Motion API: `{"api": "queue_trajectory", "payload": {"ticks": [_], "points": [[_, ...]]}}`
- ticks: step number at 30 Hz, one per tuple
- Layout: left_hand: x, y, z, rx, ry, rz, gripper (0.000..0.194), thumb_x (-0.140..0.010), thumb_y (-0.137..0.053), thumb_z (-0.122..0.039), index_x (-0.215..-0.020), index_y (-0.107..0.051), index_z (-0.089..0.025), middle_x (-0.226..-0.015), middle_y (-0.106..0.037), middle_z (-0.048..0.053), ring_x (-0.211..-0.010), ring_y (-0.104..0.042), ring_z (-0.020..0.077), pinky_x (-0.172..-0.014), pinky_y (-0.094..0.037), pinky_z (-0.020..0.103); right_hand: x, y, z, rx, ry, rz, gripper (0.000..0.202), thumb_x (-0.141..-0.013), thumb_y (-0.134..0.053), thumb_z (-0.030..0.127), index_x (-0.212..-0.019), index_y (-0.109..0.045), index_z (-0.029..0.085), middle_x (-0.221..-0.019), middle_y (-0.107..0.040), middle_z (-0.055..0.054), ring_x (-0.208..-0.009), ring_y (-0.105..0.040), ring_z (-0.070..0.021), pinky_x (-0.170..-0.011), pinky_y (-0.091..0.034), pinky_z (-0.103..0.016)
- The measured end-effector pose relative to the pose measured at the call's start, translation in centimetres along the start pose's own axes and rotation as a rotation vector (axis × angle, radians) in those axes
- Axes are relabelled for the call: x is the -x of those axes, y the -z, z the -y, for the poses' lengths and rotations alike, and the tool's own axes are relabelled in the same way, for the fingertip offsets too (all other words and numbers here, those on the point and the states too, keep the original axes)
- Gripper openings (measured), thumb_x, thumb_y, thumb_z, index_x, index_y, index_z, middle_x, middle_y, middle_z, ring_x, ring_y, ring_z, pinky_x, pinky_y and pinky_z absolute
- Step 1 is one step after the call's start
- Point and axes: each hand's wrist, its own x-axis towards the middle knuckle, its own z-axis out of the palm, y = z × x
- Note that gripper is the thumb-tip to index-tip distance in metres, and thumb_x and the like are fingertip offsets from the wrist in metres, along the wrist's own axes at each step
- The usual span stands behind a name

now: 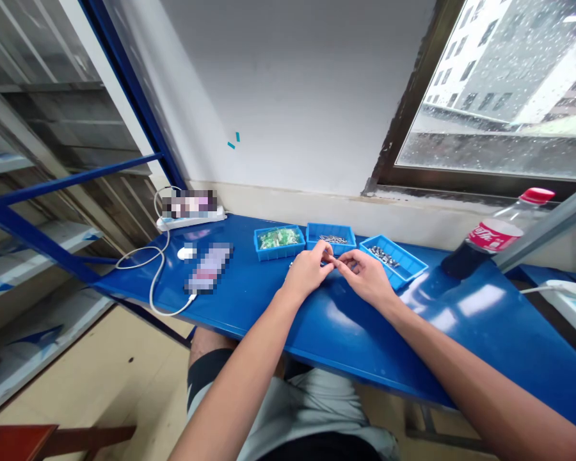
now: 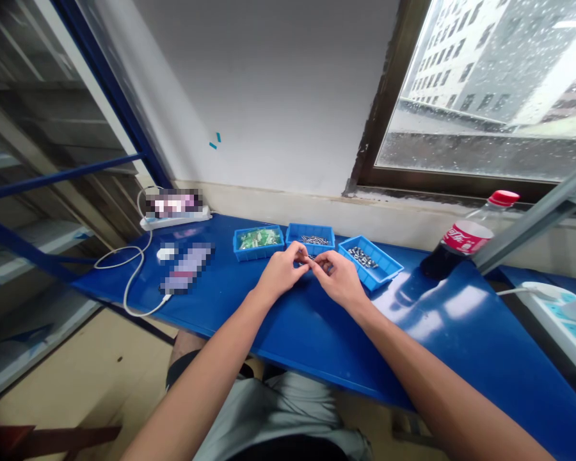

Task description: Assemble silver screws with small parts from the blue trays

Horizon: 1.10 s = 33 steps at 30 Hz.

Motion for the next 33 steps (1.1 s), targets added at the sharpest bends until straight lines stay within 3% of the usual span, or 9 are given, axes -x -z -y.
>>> {"api": "queue_trajectory", "payload": {"ticks": [3, 8, 12, 19, 23, 33], "points": [[-0.1, -0.1, 0.0, 0.054, -0.006, 0.009, 0.024, -0.090, -0.073, -0.020, -0.108, -0.058, -0.024, -0.099, -0.079, 0.002, -0.095, -0.077, 0.0215, -0.082, -0.058, 0.029, -0.1, 0.2, 0.0, 0.002, -0.013, -0.006, 0.032, -0.094, -0.066, 0.053, -0.090, -0.071, 0.021, -0.083, -0.074, -0.006, -0.065, -0.064, -0.0204, -0.062, -0.051, -0.034], [-0.5, -0.2, -0.1, 0.286, 0.047, -0.135, 0.024, -0.092, -0.073, -0.023, -0.108, -0.056, -0.022, -0.099, -0.077, 0.005, -0.095, -0.075, 0.0194, -0.085, -0.058, 0.030, -0.1, 0.3, 0.0, -0.064, -0.015, 0.005, 0.034, -0.099, -0.059, 0.053, -0.095, -0.072, 0.022, -0.090, -0.076, -0.007, -0.075, -0.068, -0.0231, -0.066, -0.053, -0.035], [-0.7, -0.1, -0.2, 0.410, 0.108, -0.146, 0.026, -0.089, -0.077, -0.025, -0.109, -0.061, -0.019, -0.099, -0.078, 0.007, -0.095, -0.076, 0.0200, -0.087, -0.059, 0.032, 0.1, -0.2, -0.2, -0.066, 0.008, 0.068, 0.033, -0.099, -0.060, 0.053, -0.099, -0.074, 0.023, -0.093, -0.076, -0.008, -0.078, -0.069, -0.0238, -0.067, -0.055, -0.035], [-0.6, 0.0, -0.1, 0.333, 0.078, -0.054, 0.016, -0.090, -0.076, -0.034, -0.098, -0.080, -0.020, -0.110, -0.080, 0.007, -0.104, -0.074, 0.0226, -0.094, -0.059, 0.035, 0.1, -0.6, -1.0, -0.170, -0.028, 0.084, 0.033, -0.099, -0.059, 0.051, -0.103, -0.073, 0.021, -0.092, -0.076, -0.007, -0.077, -0.069, -0.0224, -0.070, -0.057, -0.035], [-0.7, 0.3, -0.3, 0.323, 0.032, -0.113, 0.012, -0.089, -0.076, -0.031, -0.089, -0.079, -0.019, -0.107, -0.079, 0.008, -0.104, -0.074, 0.0221, -0.089, -0.059, 0.033, 0.2, -0.7, -0.8, -0.159, -0.017, 0.090, 0.033, -0.097, -0.063, 0.052, -0.104, -0.074, 0.022, -0.094, -0.076, -0.007, -0.077, -0.069, -0.0224, -0.067, -0.056, -0.035], [-0.7, 0.5, -0.8, 0.366, 0.108, -0.224, 0.022, -0.076, -0.087, -0.030, -0.073, -0.070, -0.017, -0.101, -0.078, 0.009, -0.098, -0.074, 0.0222, -0.082, -0.058, 0.032, 0.3, -0.5, 0.0, -0.126, -0.003, 0.087, 0.032, -0.097, -0.063, 0.051, -0.105, -0.076, 0.023, -0.092, -0.076, -0.006, -0.073, -0.067, -0.0211, -0.062, -0.054, -0.033]]}}
